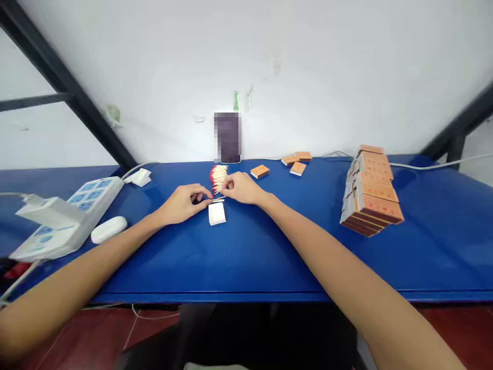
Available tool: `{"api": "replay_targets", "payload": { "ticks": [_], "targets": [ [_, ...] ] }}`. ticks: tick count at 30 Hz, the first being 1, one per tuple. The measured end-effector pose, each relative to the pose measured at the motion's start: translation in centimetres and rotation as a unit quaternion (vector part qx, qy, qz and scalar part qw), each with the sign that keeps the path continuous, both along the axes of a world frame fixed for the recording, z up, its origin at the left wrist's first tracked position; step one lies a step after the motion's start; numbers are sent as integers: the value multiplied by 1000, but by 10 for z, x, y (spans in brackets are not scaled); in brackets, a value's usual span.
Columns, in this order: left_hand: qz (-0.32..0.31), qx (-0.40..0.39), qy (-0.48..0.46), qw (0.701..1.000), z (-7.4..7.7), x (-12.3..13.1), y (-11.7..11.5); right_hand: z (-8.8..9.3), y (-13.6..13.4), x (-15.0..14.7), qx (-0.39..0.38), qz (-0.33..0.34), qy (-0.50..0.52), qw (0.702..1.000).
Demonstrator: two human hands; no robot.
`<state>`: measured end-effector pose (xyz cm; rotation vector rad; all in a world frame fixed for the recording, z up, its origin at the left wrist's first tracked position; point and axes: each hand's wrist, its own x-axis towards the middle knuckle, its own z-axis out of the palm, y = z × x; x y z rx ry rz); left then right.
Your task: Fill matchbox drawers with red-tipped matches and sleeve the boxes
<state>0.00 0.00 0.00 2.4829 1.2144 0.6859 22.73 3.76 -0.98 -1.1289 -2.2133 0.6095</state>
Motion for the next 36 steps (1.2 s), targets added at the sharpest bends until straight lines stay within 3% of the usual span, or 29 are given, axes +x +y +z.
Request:
{"api": "replay_targets", "payload": {
  "ticks": [6, 15, 27, 36],
  "targets": [
    [-27, 20, 39, 999, -6, -2, 2, 1, 1, 1, -1, 4, 5, 1000],
    [-13, 36, 106, 994, -2, -3, -2, 3, -1, 1, -20, 5, 10, 1000],
    [-19, 40, 97, 994, -6, -5, 0, 12, -3, 4, -37, 30, -6, 999],
    [-19, 23, 37, 999, -5, -5, -1, 9, 4, 13, -66, 72, 0, 995]
  ]
}}
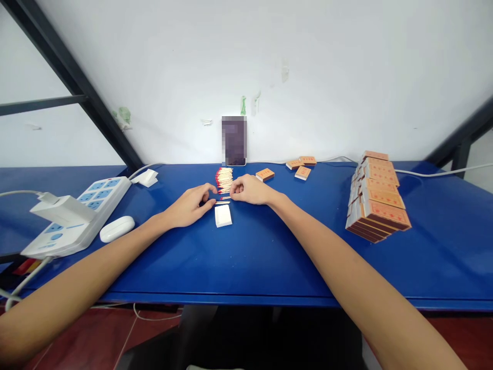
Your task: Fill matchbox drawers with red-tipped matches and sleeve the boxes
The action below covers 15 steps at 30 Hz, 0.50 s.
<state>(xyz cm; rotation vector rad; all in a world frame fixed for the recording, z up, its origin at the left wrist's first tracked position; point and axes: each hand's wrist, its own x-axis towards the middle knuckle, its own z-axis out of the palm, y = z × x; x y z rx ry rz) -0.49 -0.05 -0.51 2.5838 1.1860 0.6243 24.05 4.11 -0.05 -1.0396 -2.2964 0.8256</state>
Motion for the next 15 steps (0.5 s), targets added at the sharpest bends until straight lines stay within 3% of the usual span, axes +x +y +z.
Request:
{"api": "replay_targets", "payload": {
  "ticks": [9, 15],
  "targets": [
    [-9, 2, -9, 1000, 1, -1, 1, -4, -7, -10, 51, -46, -11, 998],
    [-12, 6, -2, 1000, 2, 1, 1, -5, -7, -10, 29, -34, 7, 999]
  ]
}}
